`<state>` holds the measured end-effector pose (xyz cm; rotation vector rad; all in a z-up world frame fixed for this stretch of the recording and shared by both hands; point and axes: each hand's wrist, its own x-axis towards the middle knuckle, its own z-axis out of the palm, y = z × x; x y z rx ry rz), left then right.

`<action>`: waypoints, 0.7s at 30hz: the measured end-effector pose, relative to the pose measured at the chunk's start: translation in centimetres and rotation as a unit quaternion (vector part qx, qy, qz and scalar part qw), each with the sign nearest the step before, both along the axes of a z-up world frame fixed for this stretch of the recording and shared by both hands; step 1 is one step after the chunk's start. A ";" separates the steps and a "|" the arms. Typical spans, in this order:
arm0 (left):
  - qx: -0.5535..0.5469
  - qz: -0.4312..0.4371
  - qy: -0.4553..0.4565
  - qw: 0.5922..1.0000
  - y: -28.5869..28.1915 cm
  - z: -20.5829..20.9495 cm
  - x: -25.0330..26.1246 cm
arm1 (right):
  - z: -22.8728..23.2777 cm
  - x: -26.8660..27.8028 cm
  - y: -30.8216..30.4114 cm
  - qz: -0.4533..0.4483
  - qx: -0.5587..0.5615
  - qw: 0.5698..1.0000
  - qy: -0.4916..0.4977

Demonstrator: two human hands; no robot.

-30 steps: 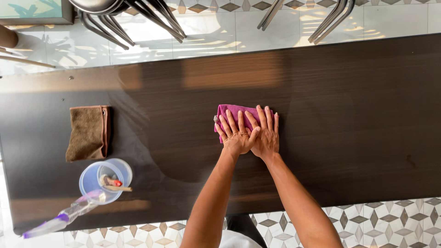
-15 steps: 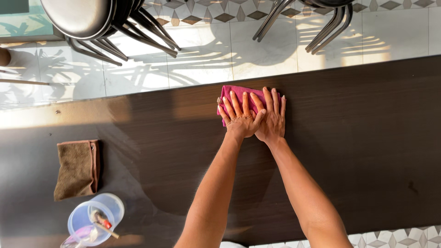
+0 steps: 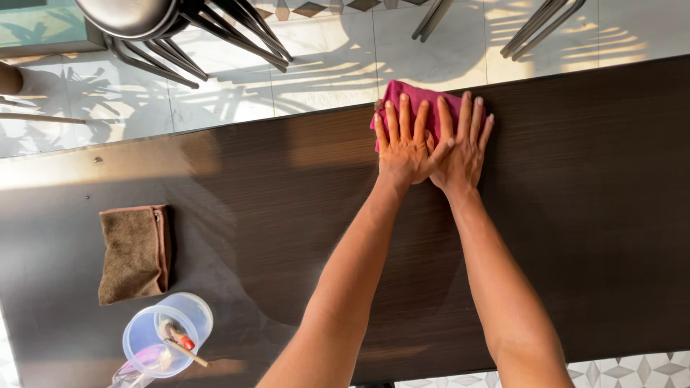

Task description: The person wipes a dark wooden table with two different cloths and then applies a liquid substance to the surface using a brush.

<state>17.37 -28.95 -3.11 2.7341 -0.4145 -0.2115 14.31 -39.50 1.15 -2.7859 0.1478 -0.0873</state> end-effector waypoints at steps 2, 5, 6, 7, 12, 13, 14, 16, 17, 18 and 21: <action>0.011 -0.010 -0.001 1.000 1.5 0.7 -2.5 | 0.4 -2.0 1.3 -0.014 -0.001 1.000 0.010; -0.037 0.002 -0.079 0.996 3.5 1.4 -6.8 | 0.6 -6.1 3.1 -0.022 -0.012 0.999 0.026; -0.036 0.001 -0.074 0.997 4.4 1.6 -8.3 | 0.5 -7.5 3.8 -0.019 -0.015 0.999 0.029; -0.035 0.000 -0.068 0.997 5.2 1.9 -9.7 | 0.5 -9.0 4.7 -0.016 -0.018 0.999 0.031; 0.017 -0.013 -0.052 0.998 9.5 3.3 -17.2 | 0.6 -15.6 8.2 0.009 -0.022 0.999 0.039; 0.022 -0.014 -0.049 0.998 10.5 3.5 -18.9 | 0.7 -17.1 9.2 0.017 -0.023 0.999 0.041; 0.030 -0.010 -0.051 0.998 11.9 3.6 -20.2 | 0.8 -18.4 10.4 0.027 -0.027 0.998 0.039; 0.013 0.007 -0.035 0.999 14.5 4.0 -23.4 | 1.2 -21.2 12.9 0.046 -0.037 0.998 0.033; 0.003 0.015 -0.028 0.999 15.7 4.0 -24.7 | 1.2 -22.0 14.2 0.060 -0.044 0.996 0.039; 0.009 0.026 -0.018 0.999 16.9 4.0 -26.1 | 1.4 -23.1 15.5 0.075 -0.052 0.995 0.049; 0.011 0.065 0.016 0.998 20.6 4.0 -29.3 | 2.1 -25.7 19.4 0.104 -0.067 0.989 0.077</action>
